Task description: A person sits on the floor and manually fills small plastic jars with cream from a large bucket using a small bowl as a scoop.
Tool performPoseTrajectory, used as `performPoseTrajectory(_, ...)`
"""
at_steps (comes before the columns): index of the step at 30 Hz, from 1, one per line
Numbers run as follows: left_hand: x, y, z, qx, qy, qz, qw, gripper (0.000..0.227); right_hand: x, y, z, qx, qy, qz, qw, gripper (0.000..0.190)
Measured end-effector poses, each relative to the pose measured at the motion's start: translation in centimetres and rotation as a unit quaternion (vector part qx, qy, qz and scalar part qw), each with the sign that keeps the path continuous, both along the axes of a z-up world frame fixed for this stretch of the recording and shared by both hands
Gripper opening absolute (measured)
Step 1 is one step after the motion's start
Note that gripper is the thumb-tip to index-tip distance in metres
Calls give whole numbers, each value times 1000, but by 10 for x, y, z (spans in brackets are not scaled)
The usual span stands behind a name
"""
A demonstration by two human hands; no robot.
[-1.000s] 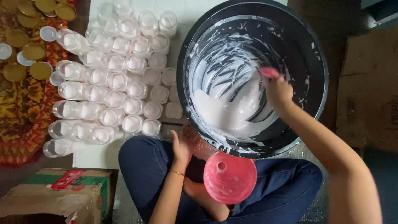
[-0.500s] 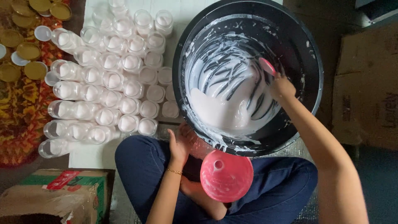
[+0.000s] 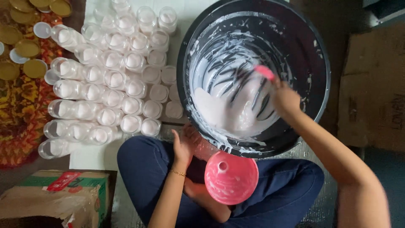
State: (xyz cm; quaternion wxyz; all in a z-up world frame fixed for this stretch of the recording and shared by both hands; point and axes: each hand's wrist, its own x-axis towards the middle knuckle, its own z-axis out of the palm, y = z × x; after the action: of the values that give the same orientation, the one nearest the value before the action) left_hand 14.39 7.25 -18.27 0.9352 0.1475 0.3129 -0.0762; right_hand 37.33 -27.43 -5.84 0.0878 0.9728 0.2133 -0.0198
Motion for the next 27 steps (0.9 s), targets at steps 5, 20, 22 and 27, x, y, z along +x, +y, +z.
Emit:
performPoseTrajectory(5,2,1,-2,-1,12,5,1000,83,3,-21,-50,-48,182,-268,945,66)
performPoseTrajectory(20,2,-1,-1,-1,21,5,1000,85,78,53,-22,-22,104,-208,972,62)
performPoseTrajectory(22,3,0,8,-7,14,4,1000,83,81,77,-30,0,140,-213,967,56)
performPoseTrajectory(27,3,-2,6,-18,22,7,1000,81,-31,142,37,-42,202,-24,978,25)
